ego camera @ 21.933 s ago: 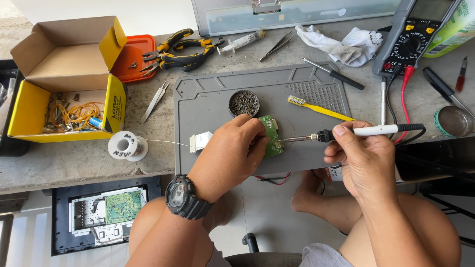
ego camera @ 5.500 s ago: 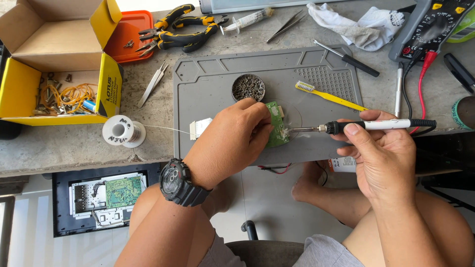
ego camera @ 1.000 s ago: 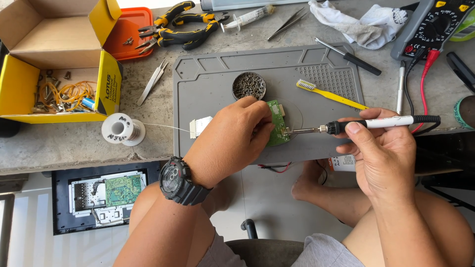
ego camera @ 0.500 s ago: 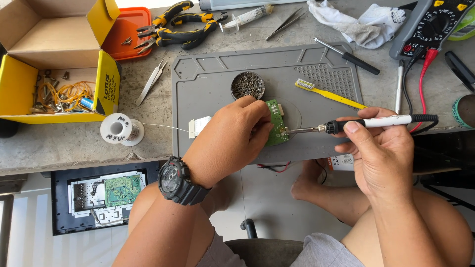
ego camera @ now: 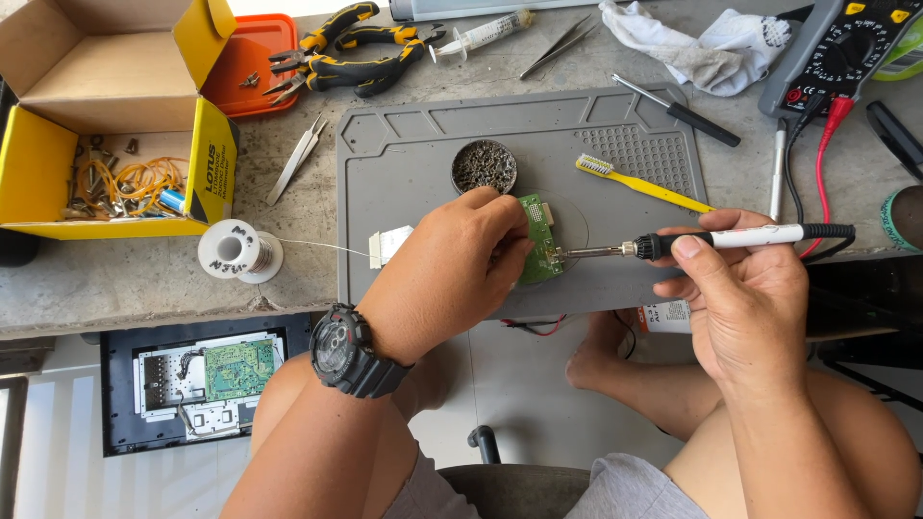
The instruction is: The person uses a soldering iron and solder wire to solder components on a green circuit board. They hold the board steady with one hand while applying heat and solder with the other. The work is performed on a gray mat on a cluttered workbench.
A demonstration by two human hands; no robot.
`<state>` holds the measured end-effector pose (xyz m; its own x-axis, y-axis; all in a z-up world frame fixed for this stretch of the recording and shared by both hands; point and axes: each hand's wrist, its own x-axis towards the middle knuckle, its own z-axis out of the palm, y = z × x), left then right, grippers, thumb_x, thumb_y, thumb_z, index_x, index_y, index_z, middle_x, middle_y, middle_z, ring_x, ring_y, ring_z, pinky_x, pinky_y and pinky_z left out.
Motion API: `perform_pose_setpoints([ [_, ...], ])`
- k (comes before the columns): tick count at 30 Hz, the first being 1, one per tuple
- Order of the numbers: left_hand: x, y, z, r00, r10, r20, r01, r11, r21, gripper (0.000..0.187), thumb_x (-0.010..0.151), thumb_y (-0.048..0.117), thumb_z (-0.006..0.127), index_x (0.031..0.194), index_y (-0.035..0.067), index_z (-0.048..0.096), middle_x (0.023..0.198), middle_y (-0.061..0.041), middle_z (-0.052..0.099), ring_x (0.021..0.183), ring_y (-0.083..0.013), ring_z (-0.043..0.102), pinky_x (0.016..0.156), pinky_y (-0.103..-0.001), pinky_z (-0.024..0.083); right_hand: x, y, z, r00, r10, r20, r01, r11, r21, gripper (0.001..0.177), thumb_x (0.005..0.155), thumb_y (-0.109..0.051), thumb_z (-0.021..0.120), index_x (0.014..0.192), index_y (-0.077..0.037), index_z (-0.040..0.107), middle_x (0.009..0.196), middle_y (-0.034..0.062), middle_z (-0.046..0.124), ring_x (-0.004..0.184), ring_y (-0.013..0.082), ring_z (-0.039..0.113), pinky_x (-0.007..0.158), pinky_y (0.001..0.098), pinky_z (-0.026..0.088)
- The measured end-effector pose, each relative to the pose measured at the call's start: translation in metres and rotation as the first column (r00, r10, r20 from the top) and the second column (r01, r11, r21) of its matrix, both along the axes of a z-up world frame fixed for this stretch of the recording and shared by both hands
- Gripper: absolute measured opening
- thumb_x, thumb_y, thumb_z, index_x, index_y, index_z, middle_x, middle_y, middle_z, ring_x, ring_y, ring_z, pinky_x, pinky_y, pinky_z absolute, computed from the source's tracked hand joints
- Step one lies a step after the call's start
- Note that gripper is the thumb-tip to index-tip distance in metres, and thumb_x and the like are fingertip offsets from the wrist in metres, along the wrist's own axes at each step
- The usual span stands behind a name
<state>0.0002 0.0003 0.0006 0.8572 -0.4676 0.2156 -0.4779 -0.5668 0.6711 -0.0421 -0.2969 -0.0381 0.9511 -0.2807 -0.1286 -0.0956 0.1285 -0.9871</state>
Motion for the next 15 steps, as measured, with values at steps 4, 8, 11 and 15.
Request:
perform_pose_setpoints([
  [4, -0.0003, -0.0002, -0.0012, 1.000, 0.005, 0.011, -0.006, 1.000, 0.004, 0.010, 0.107, 0.012, 0.066, 0.098, 0.008, 0.066, 0.093, -0.010, 0.065, 0.073, -0.0353, 0.065, 0.068, -0.049, 0.051, -0.0001, 0.0008, 0.0005, 1.000, -0.010, -0.011, 0.010, 1.000, -0.003, 0.033, 0.107, -0.012, 0.079, 0.134, -0.014, 0.062, 0.117, 0.0170, 0.083, 0.089, 0.0191, 0.081, 0.067, 0.0245, 0.069],
  [8, 0.0002, -0.0001, -0.0017, 1.000, 0.008, 0.009, -0.008, 1.000, 0.013, 0.009, 0.106, 0.013, 0.066, 0.098, 0.008, 0.066, 0.093, -0.010, 0.065, 0.073, -0.0362, 0.065, 0.068, -0.050, 0.050, -0.0004, 0.0001, 0.0005, 1.000, -0.006, -0.008, 0.006, 1.000, -0.003, 0.032, 0.107, -0.011, 0.079, 0.134, -0.014, 0.062, 0.116, 0.0161, 0.083, 0.090, 0.0208, 0.082, 0.066, 0.0251, 0.068],
  [11, 0.0005, -0.0001, -0.0017, 1.000, 0.006, 0.008, -0.006, 1.000, 0.008, 0.009, 0.106, 0.013, 0.065, 0.098, 0.008, 0.066, 0.093, -0.010, 0.065, 0.073, -0.0360, 0.065, 0.068, -0.050, 0.050, -0.0002, -0.0032, -0.0011, 1.000, 0.000, -0.001, 0.000, 1.000, 0.014, 0.032, 0.107, -0.011, 0.078, 0.133, -0.015, 0.062, 0.114, 0.0151, 0.083, 0.086, 0.0218, 0.082, 0.065, 0.0258, 0.067],
  [15, 0.0003, -0.0004, -0.0005, 1.000, 0.005, 0.002, -0.005, 1.000, 0.001, 0.012, 0.106, 0.011, 0.065, 0.094, 0.007, 0.066, 0.090, -0.011, 0.064, 0.072, -0.0368, 0.064, 0.068, -0.050, 0.049, 0.0004, -0.0050, -0.0038, 1.000, -0.006, 0.006, 0.006, 0.999, 0.039, 0.030, 0.108, -0.011, 0.078, 0.133, -0.016, 0.062, 0.111, 0.0139, 0.083, 0.082, 0.0218, 0.082, 0.064, 0.0252, 0.067],
])
